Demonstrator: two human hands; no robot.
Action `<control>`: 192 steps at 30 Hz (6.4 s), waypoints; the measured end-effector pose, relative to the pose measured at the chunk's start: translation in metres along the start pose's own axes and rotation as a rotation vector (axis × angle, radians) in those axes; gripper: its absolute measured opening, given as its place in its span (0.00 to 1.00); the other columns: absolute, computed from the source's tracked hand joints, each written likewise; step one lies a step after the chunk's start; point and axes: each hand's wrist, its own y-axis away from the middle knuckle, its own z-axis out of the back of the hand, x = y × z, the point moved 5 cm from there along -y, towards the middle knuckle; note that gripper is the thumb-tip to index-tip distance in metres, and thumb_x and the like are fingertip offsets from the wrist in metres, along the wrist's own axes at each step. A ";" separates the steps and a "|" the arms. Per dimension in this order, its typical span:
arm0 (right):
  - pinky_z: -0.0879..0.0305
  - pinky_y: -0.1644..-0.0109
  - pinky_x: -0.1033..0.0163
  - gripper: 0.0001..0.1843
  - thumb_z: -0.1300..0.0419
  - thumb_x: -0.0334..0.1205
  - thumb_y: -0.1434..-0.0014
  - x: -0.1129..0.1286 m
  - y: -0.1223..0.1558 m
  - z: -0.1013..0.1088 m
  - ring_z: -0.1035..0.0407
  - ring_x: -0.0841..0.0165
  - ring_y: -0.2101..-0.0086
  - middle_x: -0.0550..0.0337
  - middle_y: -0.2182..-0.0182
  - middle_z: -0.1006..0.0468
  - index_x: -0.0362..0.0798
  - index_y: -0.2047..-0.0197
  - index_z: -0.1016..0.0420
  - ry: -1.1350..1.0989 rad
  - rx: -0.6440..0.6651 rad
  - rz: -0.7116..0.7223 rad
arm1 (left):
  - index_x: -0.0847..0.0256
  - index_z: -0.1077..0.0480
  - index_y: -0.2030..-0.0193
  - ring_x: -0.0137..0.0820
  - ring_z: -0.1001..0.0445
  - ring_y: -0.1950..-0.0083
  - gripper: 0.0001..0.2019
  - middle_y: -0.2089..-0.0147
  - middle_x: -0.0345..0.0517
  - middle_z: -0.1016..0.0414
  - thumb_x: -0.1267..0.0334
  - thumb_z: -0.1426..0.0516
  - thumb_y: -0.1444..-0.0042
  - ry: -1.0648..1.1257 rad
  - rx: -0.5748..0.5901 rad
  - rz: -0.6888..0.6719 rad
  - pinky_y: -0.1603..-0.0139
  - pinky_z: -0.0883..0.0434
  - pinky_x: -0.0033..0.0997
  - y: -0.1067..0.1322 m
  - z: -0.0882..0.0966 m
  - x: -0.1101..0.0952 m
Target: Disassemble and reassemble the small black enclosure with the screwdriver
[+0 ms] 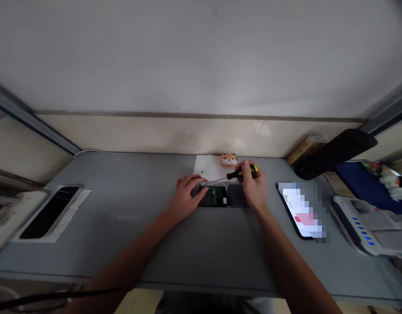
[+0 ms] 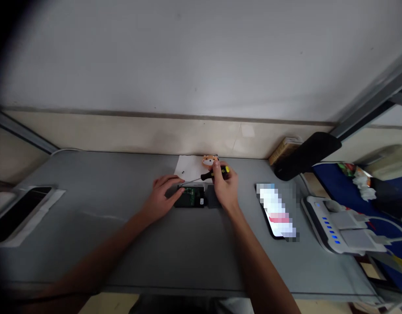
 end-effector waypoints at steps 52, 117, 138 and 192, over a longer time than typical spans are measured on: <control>0.36 0.69 0.62 0.27 0.42 0.66 0.40 0.000 0.008 -0.009 0.33 0.69 0.75 0.61 0.77 0.25 0.50 0.73 0.27 0.133 0.045 0.064 | 0.55 0.27 0.47 0.41 0.26 0.45 0.13 0.50 0.48 0.22 0.67 0.48 0.34 -0.050 0.133 0.039 0.40 0.34 0.47 -0.005 0.010 0.007; 0.40 0.74 0.65 0.25 0.30 0.60 0.45 -0.006 0.002 -0.066 0.40 0.74 0.80 0.74 0.78 0.35 0.56 0.66 0.41 -0.552 0.187 -0.014 | 0.57 0.29 0.49 0.40 0.26 0.48 0.14 0.53 0.48 0.23 0.64 0.55 0.27 -0.090 0.372 -0.128 0.44 0.31 0.45 -0.005 -0.001 0.000; 0.35 0.67 0.61 0.26 0.46 0.69 0.37 0.000 0.002 -0.060 0.37 0.70 0.74 0.66 0.76 0.35 0.53 0.63 0.29 -0.605 0.270 -0.080 | 0.58 0.29 0.46 0.41 0.26 0.47 0.14 0.52 0.50 0.23 0.64 0.54 0.28 -0.085 0.399 -0.124 0.42 0.31 0.45 -0.004 0.001 0.000; 0.30 0.57 0.59 0.26 0.29 0.64 0.49 -0.007 0.005 -0.047 0.27 0.68 0.64 0.63 0.64 0.27 0.53 0.67 0.34 -0.575 0.314 -0.141 | 0.57 0.29 0.47 0.38 0.26 0.48 0.14 0.51 0.47 0.24 0.66 0.55 0.27 -0.066 0.388 -0.140 0.43 0.30 0.43 -0.003 0.000 0.003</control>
